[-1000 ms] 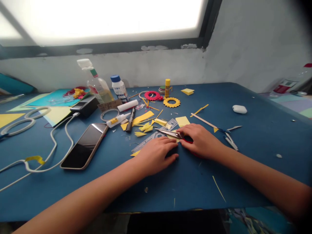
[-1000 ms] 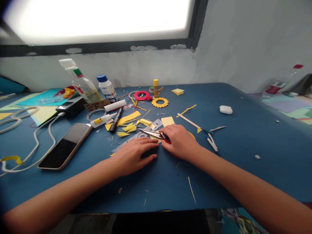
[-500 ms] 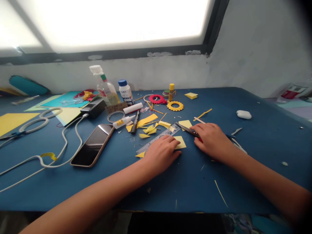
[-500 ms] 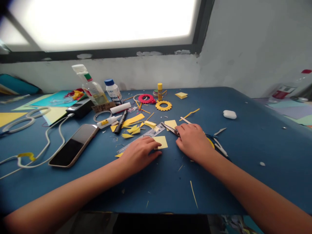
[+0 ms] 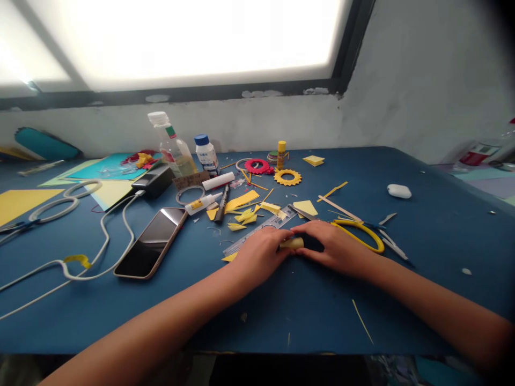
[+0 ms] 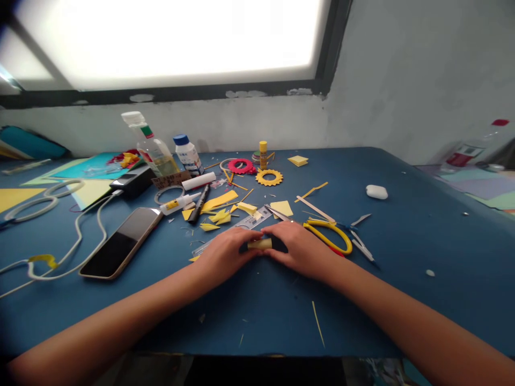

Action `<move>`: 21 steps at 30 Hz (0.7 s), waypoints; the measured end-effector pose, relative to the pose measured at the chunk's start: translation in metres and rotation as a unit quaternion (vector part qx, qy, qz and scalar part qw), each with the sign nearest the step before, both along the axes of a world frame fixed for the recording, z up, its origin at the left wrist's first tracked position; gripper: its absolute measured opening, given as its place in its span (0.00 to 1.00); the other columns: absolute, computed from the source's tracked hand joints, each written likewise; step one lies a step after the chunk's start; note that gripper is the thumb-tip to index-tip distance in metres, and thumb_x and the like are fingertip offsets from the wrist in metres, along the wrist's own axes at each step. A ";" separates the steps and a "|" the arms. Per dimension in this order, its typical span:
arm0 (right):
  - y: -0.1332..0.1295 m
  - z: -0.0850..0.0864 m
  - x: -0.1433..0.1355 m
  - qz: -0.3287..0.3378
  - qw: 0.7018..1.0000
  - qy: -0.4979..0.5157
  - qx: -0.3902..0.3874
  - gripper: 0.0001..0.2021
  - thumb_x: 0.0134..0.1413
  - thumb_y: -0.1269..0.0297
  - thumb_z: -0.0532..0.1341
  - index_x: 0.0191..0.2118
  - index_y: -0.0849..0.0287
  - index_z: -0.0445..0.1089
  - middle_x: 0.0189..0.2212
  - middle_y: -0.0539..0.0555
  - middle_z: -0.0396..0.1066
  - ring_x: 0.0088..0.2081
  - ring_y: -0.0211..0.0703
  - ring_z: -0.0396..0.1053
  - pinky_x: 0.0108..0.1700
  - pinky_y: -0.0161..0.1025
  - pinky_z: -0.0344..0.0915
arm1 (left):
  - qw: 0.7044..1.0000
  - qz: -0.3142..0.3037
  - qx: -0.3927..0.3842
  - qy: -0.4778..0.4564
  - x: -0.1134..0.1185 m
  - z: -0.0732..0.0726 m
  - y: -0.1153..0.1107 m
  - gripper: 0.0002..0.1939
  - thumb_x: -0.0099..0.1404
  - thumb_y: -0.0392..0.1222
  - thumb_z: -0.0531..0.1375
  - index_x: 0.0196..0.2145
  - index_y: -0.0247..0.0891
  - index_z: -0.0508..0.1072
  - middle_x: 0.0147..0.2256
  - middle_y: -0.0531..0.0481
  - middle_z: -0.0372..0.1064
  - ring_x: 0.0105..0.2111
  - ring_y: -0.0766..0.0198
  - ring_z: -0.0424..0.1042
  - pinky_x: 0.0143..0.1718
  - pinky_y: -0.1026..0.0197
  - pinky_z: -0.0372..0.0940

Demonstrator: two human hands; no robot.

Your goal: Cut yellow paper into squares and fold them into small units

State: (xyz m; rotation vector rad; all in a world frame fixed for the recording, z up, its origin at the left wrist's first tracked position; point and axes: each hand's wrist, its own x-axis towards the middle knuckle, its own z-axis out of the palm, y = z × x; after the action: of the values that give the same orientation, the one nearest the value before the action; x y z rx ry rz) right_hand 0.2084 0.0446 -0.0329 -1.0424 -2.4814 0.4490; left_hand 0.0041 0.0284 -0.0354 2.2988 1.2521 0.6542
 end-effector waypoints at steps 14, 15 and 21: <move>-0.022 0.014 -0.010 -0.051 0.963 0.238 -0.116 0.13 0.55 0.61 0.62 0.46 0.54 0.68 0.35 0.50 0.73 0.36 0.38 0.72 0.40 0.35 0.69 | 0.951 0.023 -0.186 -0.246 0.005 0.012 -0.008 0.10 0.59 0.44 0.63 0.29 0.34 0.73 0.29 0.50 0.71 0.30 0.64 0.69 0.33 0.63 0.64; -0.023 0.015 -0.010 -0.058 0.959 0.249 -0.124 0.13 0.54 0.60 0.63 0.45 0.54 0.68 0.35 0.50 0.73 0.36 0.39 0.72 0.40 0.35 0.70 | 0.933 0.022 -0.217 -0.287 0.006 0.015 -0.009 0.10 0.58 0.44 0.64 0.29 0.33 0.73 0.28 0.51 0.71 0.30 0.65 0.69 0.33 0.64 0.64; -0.023 0.021 -0.009 -0.083 0.945 0.241 -0.205 0.11 0.50 0.57 0.66 0.37 0.57 0.71 0.33 0.51 0.74 0.34 0.41 0.74 0.38 0.37 0.71 | 0.855 0.024 -0.307 -0.416 0.006 0.027 -0.014 0.09 0.56 0.37 0.66 0.35 0.32 0.73 0.33 0.49 0.75 0.33 0.67 0.73 0.38 0.66 0.66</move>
State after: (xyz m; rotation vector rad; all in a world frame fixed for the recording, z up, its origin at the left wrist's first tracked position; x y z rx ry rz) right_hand 0.1989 0.0214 -0.0117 -1.1179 -1.8898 1.0592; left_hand 0.0097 0.0148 -0.0088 1.2241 0.8915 0.9508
